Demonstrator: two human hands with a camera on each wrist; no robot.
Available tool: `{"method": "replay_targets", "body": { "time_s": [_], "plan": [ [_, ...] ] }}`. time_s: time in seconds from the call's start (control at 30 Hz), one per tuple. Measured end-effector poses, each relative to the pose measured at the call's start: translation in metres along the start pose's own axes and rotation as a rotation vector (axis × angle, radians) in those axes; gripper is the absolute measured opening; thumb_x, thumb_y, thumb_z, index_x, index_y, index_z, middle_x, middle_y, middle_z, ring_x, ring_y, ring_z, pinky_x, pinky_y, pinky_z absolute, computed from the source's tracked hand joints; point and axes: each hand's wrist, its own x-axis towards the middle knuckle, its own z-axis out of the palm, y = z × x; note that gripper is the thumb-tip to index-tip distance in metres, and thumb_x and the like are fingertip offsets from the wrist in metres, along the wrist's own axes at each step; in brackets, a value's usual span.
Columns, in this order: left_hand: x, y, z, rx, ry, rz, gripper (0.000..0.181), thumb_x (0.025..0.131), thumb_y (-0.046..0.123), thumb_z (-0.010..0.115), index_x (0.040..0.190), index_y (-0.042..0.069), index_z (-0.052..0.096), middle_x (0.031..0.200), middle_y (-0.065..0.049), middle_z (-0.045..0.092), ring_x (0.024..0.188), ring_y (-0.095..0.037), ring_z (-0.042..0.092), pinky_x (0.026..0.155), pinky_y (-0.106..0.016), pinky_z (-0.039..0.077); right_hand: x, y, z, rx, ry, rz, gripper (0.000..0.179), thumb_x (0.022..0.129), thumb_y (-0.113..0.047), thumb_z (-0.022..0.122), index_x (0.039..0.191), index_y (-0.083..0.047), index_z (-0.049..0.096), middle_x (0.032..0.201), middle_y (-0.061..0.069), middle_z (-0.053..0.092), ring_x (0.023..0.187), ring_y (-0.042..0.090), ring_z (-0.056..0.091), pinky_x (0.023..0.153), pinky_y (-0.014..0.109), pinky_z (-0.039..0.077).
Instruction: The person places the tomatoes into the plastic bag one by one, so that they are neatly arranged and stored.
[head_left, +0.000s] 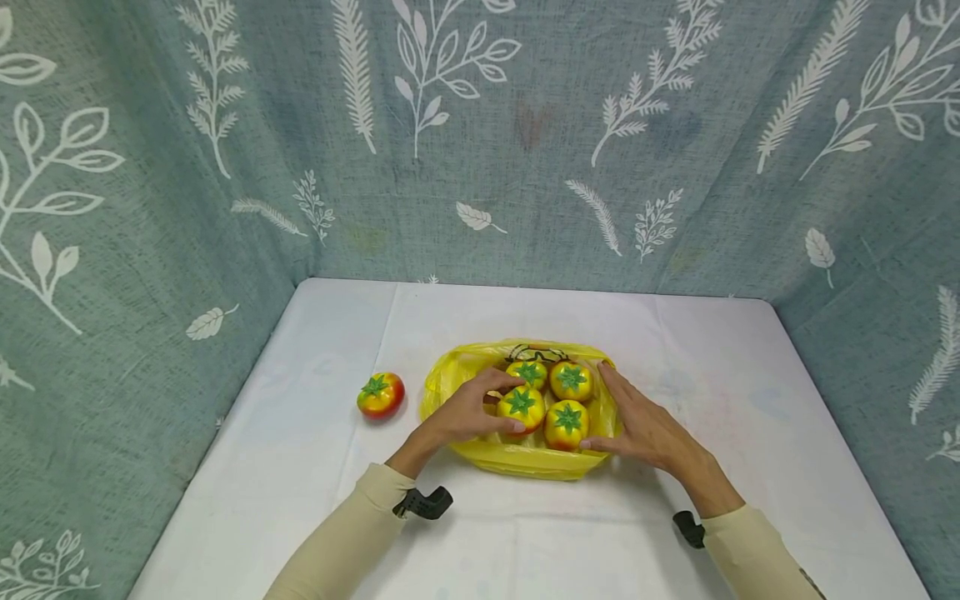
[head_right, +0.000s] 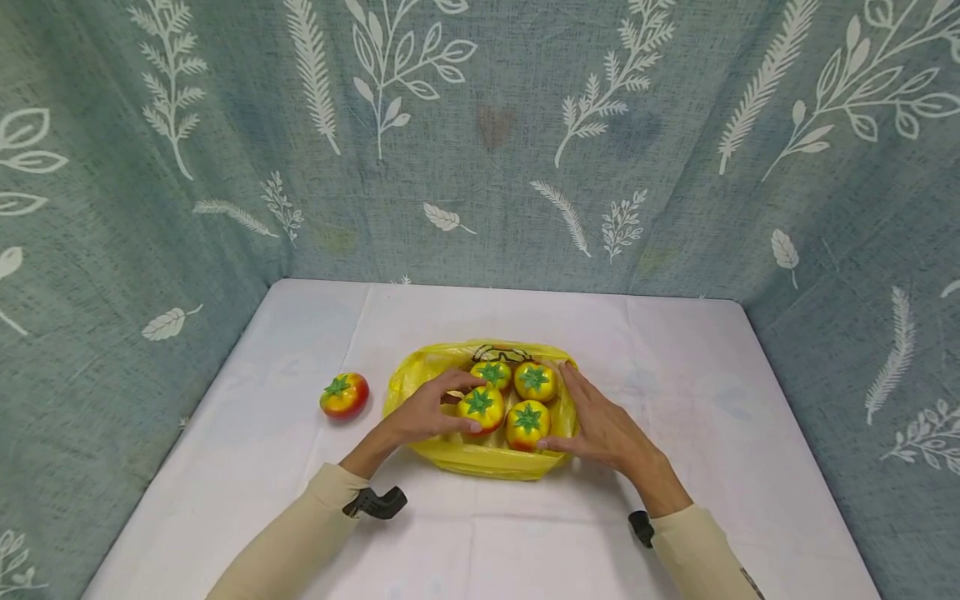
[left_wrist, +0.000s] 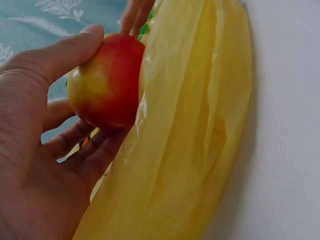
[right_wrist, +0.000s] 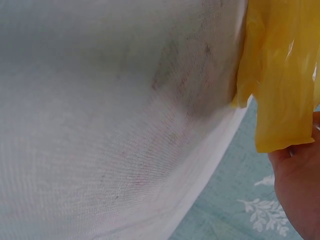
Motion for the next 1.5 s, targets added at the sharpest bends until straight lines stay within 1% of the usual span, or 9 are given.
{"method": "replay_targets", "body": {
  "time_s": [0.1,0.33,0.43,0.57,0.8,1.07,1.23,1.37,1.5],
  "plan": [
    [-0.001,-0.001,0.004,0.027,-0.008,0.005,0.070,0.083,0.037,0.084,0.142,0.011,0.058,0.133,-0.004,0.054,0.121,-0.020,0.053,0.102,-0.033,0.050,0.000,0.000,0.000,0.001,0.000,-0.001,0.122,0.076,-0.077,0.070,0.165,-0.020,0.007,0.168,0.013,0.014,0.146,0.040,0.031,0.107,0.064,0.040],
    [-0.004,0.001,0.008,0.114,-0.023,0.012,0.070,0.083,0.043,0.083,0.141,0.015,0.059,0.132,-0.001,0.054,0.118,-0.017,0.053,0.104,-0.041,0.046,0.000,0.001,0.002,-0.007,0.007,-0.021,0.121,0.076,-0.077,0.069,0.164,-0.020,0.008,0.167,0.015,0.016,0.145,0.042,0.033,0.105,0.064,0.041],
    [-0.005,0.000,0.009,0.146,-0.027,0.015,0.070,0.083,0.044,0.083,0.142,0.016,0.059,0.133,0.000,0.055,0.118,-0.016,0.053,0.104,-0.041,0.046,0.000,0.001,0.001,-0.013,0.008,-0.025,0.121,0.077,-0.077,0.069,0.164,-0.019,0.008,0.167,0.015,0.016,0.145,0.042,0.033,0.105,0.063,0.042],
    [-0.005,-0.001,0.010,0.169,-0.030,0.025,0.070,0.083,0.042,0.084,0.142,0.014,0.059,0.135,-0.001,0.055,0.119,-0.016,0.053,0.105,-0.040,0.046,-0.001,0.001,0.001,-0.011,0.008,-0.017,0.121,0.077,-0.077,0.069,0.164,-0.019,0.008,0.167,0.015,0.016,0.145,0.042,0.032,0.106,0.063,0.041],
    [-0.005,-0.005,0.013,0.174,-0.056,0.011,0.070,0.083,0.041,0.084,0.142,0.012,0.059,0.131,0.000,0.056,0.116,-0.015,0.054,0.105,-0.037,0.046,-0.001,0.000,0.002,-0.011,0.007,-0.005,0.122,0.076,-0.076,0.070,0.164,-0.019,0.008,0.167,0.015,0.017,0.144,0.042,0.034,0.105,0.064,0.041],
    [-0.007,-0.003,0.012,0.178,-0.053,0.020,0.070,0.084,0.040,0.083,0.142,0.010,0.058,0.131,-0.002,0.056,0.116,-0.017,0.055,0.105,-0.038,0.047,-0.001,0.000,0.002,-0.009,0.018,-0.014,0.120,0.077,-0.074,0.071,0.164,-0.019,0.009,0.167,0.015,0.017,0.143,0.044,0.035,0.104,0.065,0.042],
    [-0.008,-0.003,0.011,0.192,-0.048,0.011,0.070,0.084,0.039,0.084,0.143,0.013,0.057,0.134,-0.001,0.057,0.118,-0.016,0.056,0.105,-0.037,0.047,-0.001,0.001,0.003,-0.012,0.025,-0.021,0.119,0.078,-0.073,0.071,0.164,-0.019,0.010,0.167,0.016,0.018,0.142,0.044,0.036,0.103,0.065,0.043],
    [-0.009,-0.002,0.010,0.170,-0.039,0.016,0.068,0.085,0.037,0.083,0.143,0.012,0.057,0.136,-0.002,0.057,0.121,-0.017,0.056,0.106,-0.038,0.046,0.000,0.001,0.003,-0.014,0.024,-0.027,0.119,0.078,-0.074,0.070,0.164,-0.019,0.010,0.167,0.016,0.018,0.142,0.043,0.037,0.104,0.064,0.043],
    [-0.010,-0.001,0.007,0.135,-0.017,0.013,0.065,0.086,0.035,0.082,0.141,0.011,0.058,0.135,-0.003,0.058,0.121,-0.018,0.057,0.105,-0.036,0.047,0.000,0.000,0.003,-0.013,0.019,-0.026,0.120,0.077,-0.075,0.070,0.164,-0.019,0.009,0.167,0.016,0.018,0.143,0.043,0.036,0.104,0.064,0.043]
  ]
}}
